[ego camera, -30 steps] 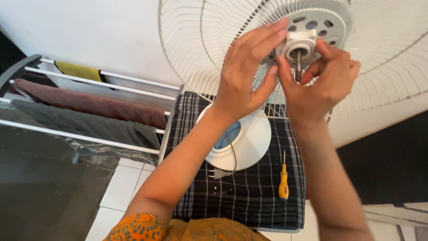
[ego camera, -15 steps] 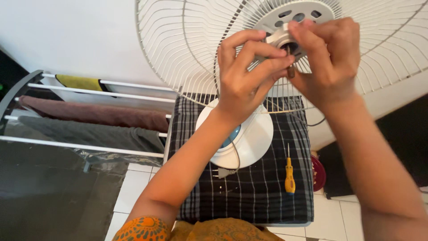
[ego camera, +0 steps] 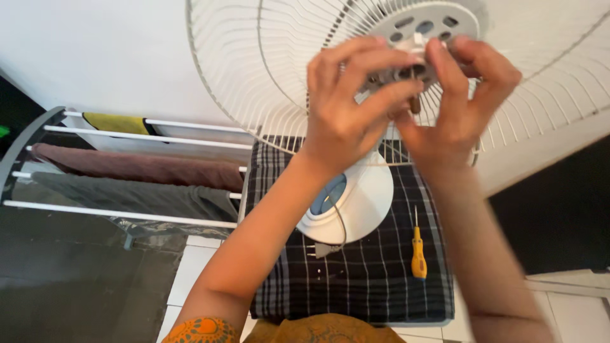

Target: The person reassembles an electric fan by hand, attaching the fan blade to the motor shaft and securing it with a nut, then placing the front grille over the blade and tightening the grille nut with a screwdriver.

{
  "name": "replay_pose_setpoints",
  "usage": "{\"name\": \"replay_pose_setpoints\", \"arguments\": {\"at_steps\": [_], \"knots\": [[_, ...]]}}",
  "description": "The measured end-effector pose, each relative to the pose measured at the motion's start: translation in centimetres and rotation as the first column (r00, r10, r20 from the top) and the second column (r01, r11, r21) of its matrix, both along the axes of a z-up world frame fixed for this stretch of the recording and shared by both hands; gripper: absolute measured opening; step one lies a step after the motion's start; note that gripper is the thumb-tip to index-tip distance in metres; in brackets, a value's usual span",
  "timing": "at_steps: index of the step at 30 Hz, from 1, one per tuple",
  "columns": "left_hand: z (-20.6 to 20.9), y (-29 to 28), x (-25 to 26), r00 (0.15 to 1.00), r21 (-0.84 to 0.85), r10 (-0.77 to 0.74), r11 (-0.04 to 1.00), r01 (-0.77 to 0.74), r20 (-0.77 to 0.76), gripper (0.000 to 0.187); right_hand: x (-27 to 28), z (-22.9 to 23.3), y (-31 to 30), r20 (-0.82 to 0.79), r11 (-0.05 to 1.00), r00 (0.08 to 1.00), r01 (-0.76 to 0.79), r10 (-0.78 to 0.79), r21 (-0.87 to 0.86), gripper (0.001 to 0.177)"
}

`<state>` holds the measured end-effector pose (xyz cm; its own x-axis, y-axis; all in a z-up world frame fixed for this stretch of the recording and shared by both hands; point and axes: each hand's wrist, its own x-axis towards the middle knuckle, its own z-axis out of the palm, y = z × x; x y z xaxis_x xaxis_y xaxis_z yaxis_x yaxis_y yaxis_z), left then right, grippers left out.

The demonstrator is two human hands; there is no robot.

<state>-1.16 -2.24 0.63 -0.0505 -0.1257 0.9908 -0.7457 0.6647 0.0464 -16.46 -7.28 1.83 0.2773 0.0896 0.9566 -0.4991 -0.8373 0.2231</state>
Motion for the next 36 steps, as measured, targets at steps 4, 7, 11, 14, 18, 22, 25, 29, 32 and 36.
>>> {"name": "replay_pose_setpoints", "arguments": {"at_steps": [4, 7, 11, 14, 18, 22, 25, 29, 32, 36], "knots": [[-0.3, 0.6, -0.5, 0.999, 0.027, -0.027, 0.999, 0.028, -0.018, 0.033, -2.9, 2.6, -0.5, -0.27, 0.992, 0.958, 0.072, -0.098, -0.102, 0.054], [-0.4, 0.5, -1.3, 0.997, 0.027, -0.023, 0.999, 0.025, -0.08, 0.031, -3.9, 2.8, -0.2, -0.321, 0.996, 0.944, 0.07, -0.082, -0.048, 0.056], [-0.3, 0.1, -1.3, 0.995, -0.035, -0.023, 0.999, 0.019, -0.096, 0.026, -2.5, 0.7, -0.8, -0.121, 0.998, 0.991, 0.053, -0.049, 0.025, 0.054], [-0.2, 0.1, -1.5, 0.995, -0.051, -0.007, 0.999, 0.002, -0.099, 0.024, -0.1, -1.5, -0.8, 0.102, 0.995, 0.993, 0.055, -0.063, 0.082, 0.047], [0.1, 0.5, -1.5, 0.996, -0.007, 0.007, 1.0, -0.008, -0.093, 0.023, 2.4, -2.2, 1.8, 0.324, 0.934, 0.946, -0.102, -0.016, 0.343, 0.032], [0.3, 0.7, -0.8, 0.997, -0.001, 0.005, 1.0, -0.005, -0.071, 0.021, 1.1, 1.7, 2.9, 0.037, 0.997, 0.996, 0.076, -0.077, 0.02, 0.046], [0.1, 0.8, -0.9, 0.997, 0.014, -0.009, 1.0, 0.01, -0.08, 0.02, 0.4, 2.5, 2.9, -0.086, 0.994, 0.991, 0.106, -0.107, -0.01, 0.043], [0.2, 0.6, -1.0, 0.993, 0.01, -0.048, 0.999, 0.049, -0.105, 0.021, 2.7, -0.2, 2.0, 0.214, 0.989, 0.974, 0.05, -0.079, 0.137, 0.04], [0.1, 0.9, -1.0, 0.994, 0.027, -0.035, 0.999, 0.038, -0.099, 0.021, 3.0, -2.5, 1.7, 0.312, 0.976, 0.949, -0.024, -0.047, 0.218, 0.038], [-0.6, 2.1, 0.2, 0.999, 0.06, -0.022, 0.998, 0.024, -0.036, 0.027, -0.1, -0.8, 1.1, 0.008, 0.996, 1.0, -0.008, 0.008, 0.088, 0.051]]}}
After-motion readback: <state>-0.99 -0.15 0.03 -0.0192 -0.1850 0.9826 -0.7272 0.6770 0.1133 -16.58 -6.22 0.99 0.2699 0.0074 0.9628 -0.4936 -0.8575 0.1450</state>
